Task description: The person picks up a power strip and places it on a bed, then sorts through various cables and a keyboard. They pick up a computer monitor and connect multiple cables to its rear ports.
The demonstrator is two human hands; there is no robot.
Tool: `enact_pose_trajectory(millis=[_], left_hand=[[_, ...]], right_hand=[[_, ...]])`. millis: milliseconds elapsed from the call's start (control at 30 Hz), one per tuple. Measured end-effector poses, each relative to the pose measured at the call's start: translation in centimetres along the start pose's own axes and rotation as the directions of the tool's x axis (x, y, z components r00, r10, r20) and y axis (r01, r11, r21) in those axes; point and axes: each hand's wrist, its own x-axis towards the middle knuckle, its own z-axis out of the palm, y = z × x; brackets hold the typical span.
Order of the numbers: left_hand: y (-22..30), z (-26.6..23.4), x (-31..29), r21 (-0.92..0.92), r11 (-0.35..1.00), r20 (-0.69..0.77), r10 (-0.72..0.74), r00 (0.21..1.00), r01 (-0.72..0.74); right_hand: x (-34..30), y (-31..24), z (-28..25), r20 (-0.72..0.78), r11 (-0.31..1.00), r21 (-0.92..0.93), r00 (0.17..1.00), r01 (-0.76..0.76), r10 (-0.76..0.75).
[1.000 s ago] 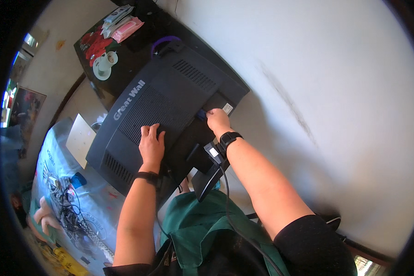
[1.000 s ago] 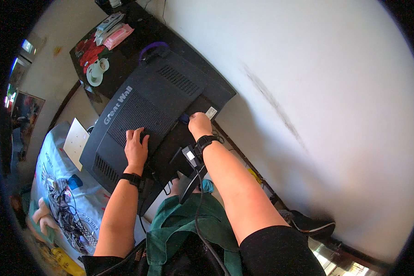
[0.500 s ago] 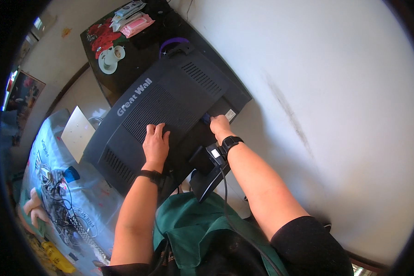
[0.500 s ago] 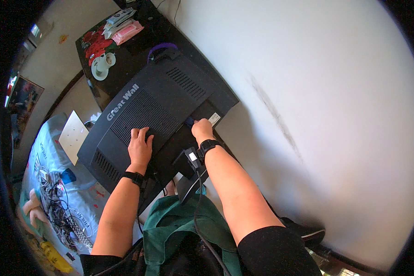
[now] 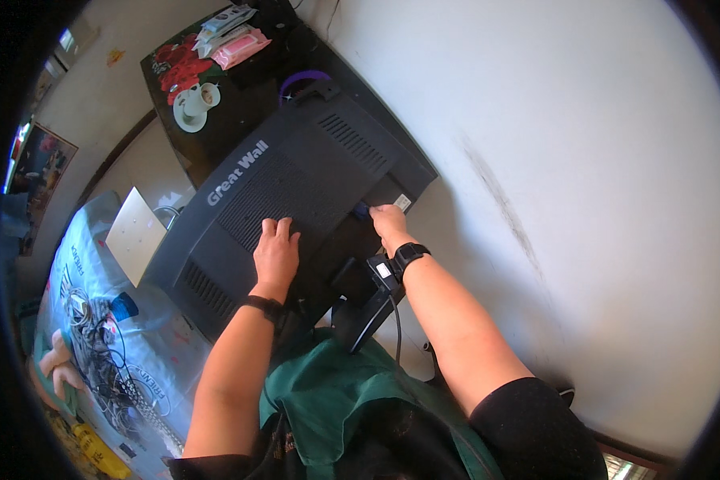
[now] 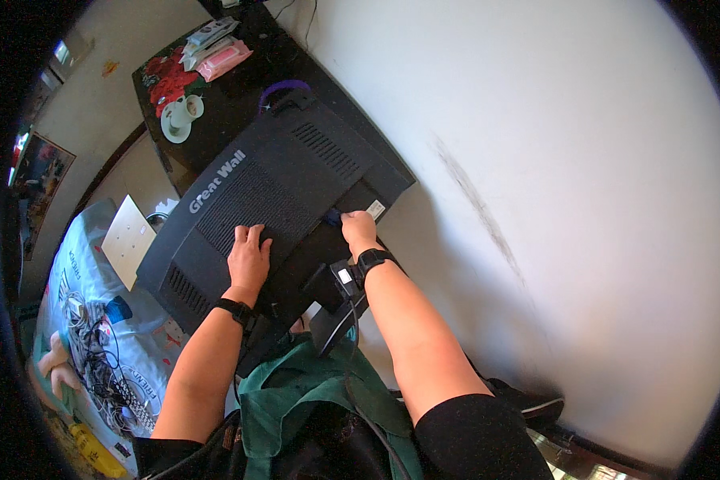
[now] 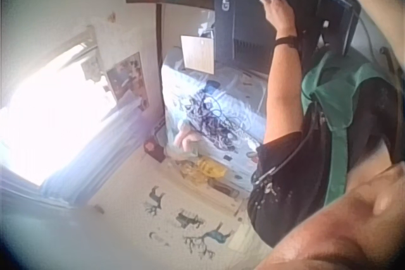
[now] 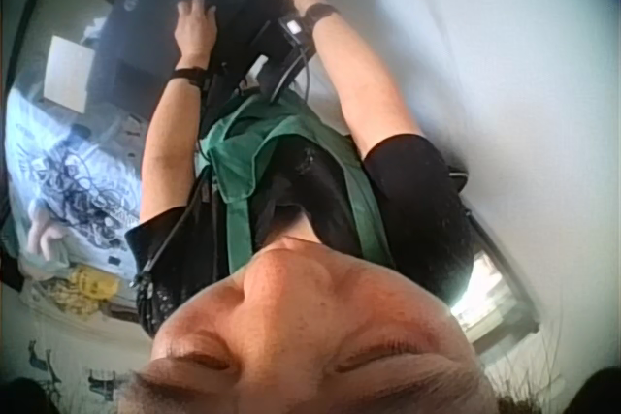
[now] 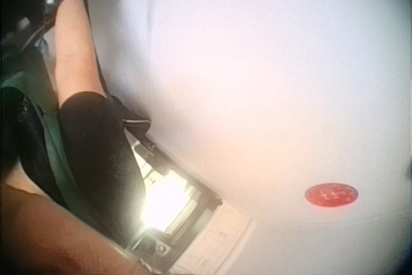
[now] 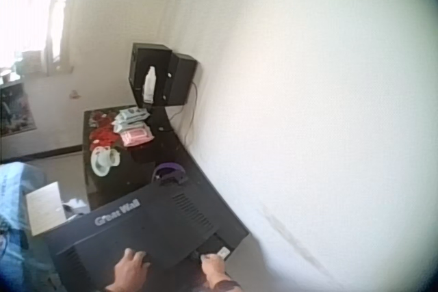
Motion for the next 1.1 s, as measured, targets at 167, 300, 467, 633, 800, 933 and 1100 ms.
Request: enact_pose_trajectory(millis=[167,300,467,633,800,933,1100], left_hand=[[-0.1,-0.2,0.1,-0.001,1.000,0.011,0.021,1.000,-0.021],[-0.2,-0.3,0.2,0.021,0.999,0.015,0.047,0.999,-0.047],[-0.3,-0.4,0.2,0.006,0.999,0.024,0.050,0.998,-0.050],[-0.2,-0.2,0.2,-0.012,0.998,0.012,0.055,0.998,-0.055],[-0.6,0.1,0.2,0.007,0.997,-0.008,0.076,0.997,-0.076],[-0.5,0.2,0.2,0.026,0.997,-0.004,0.078,0.997,-0.077],[-0.2,0.1,0.1,0.036,0.997,-0.004,0.070,0.998,-0.070]], right_hand=[[0.3,0.6,-0.1,-0.015,1.000,-0.005,1.000,0.009,-0.009],[0.3,0.8,0.2,0.004,0.990,0.140,1.000,-0.023,0.023],[0.0,0.8,0.5,-0.065,1.000,0.004,0.998,0.027,-0.027],[0.5,0.9,0.5,-0.047,0.990,-0.119,0.995,0.077,-0.083],[0.4,0.8,0.5,-0.024,0.977,-0.182,0.993,0.113,-0.119],[1.5,0.8,0.0,0.097,0.974,-0.162,0.984,0.160,-0.146],[3.9,2.0,-0.9,0.212,0.955,-0.185,0.958,0.234,-0.193]])
